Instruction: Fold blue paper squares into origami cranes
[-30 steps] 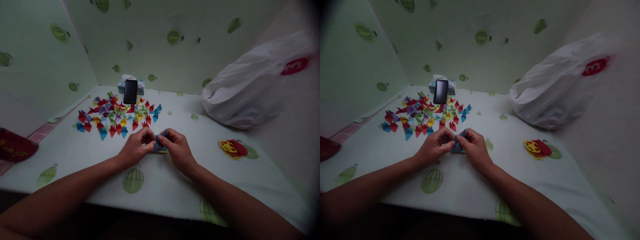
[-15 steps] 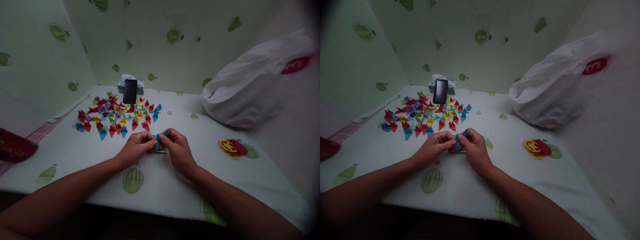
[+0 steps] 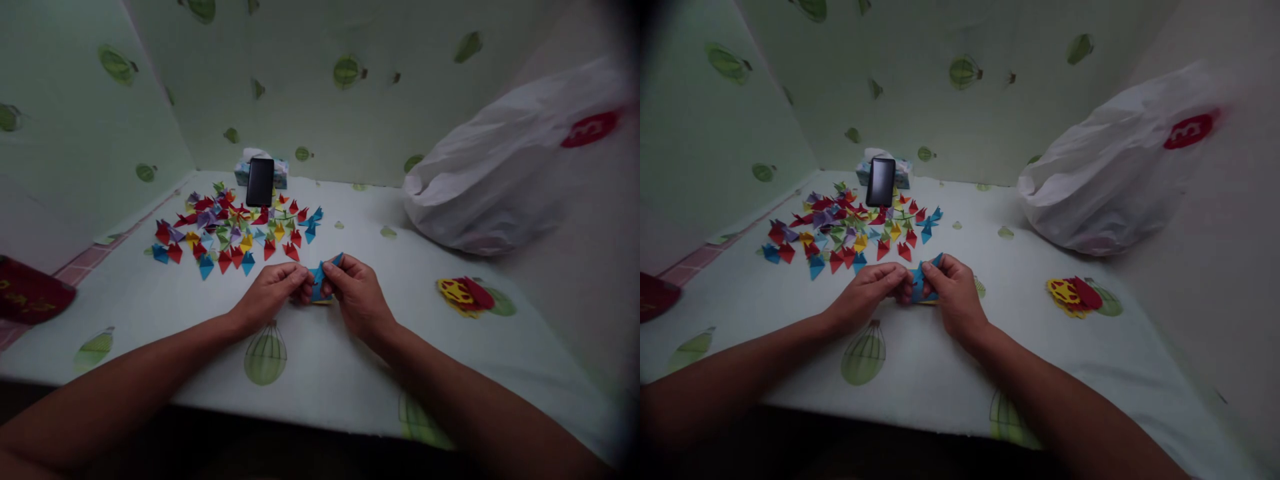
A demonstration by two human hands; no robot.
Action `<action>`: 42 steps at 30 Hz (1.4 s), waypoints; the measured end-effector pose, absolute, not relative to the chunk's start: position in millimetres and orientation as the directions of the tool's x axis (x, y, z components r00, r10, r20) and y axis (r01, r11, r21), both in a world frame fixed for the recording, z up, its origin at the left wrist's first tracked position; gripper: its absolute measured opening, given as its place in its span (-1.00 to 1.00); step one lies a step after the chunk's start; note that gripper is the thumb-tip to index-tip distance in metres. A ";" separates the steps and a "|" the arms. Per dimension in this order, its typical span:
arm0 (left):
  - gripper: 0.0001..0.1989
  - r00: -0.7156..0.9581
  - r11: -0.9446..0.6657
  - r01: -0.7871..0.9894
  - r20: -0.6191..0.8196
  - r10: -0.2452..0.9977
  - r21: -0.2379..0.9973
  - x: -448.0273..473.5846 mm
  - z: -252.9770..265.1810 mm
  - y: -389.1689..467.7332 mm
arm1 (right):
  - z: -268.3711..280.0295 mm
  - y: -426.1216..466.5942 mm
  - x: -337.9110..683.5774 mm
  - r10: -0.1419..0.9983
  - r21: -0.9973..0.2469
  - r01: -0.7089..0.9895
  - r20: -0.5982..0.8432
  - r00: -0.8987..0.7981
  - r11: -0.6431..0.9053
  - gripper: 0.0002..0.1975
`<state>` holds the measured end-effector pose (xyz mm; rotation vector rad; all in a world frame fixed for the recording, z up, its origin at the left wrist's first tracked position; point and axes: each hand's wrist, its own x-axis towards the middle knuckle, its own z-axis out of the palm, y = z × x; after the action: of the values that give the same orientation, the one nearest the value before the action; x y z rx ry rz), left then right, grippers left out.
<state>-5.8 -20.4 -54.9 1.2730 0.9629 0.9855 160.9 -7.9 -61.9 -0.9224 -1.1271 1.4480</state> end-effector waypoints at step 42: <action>-0.75 0.278 0.184 -0.291 -0.101 0.955 0.939 -5.2 -61.5 -14.6 | -60.8 -8.4 159.3 0.929 -0.952 -0.294 0.031 -0.368 -0.084 -0.71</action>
<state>-5.2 -14.6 -61.5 0.9856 0.8564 1.0494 159.3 -8.4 -60.8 -0.7900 -1.2174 1.6296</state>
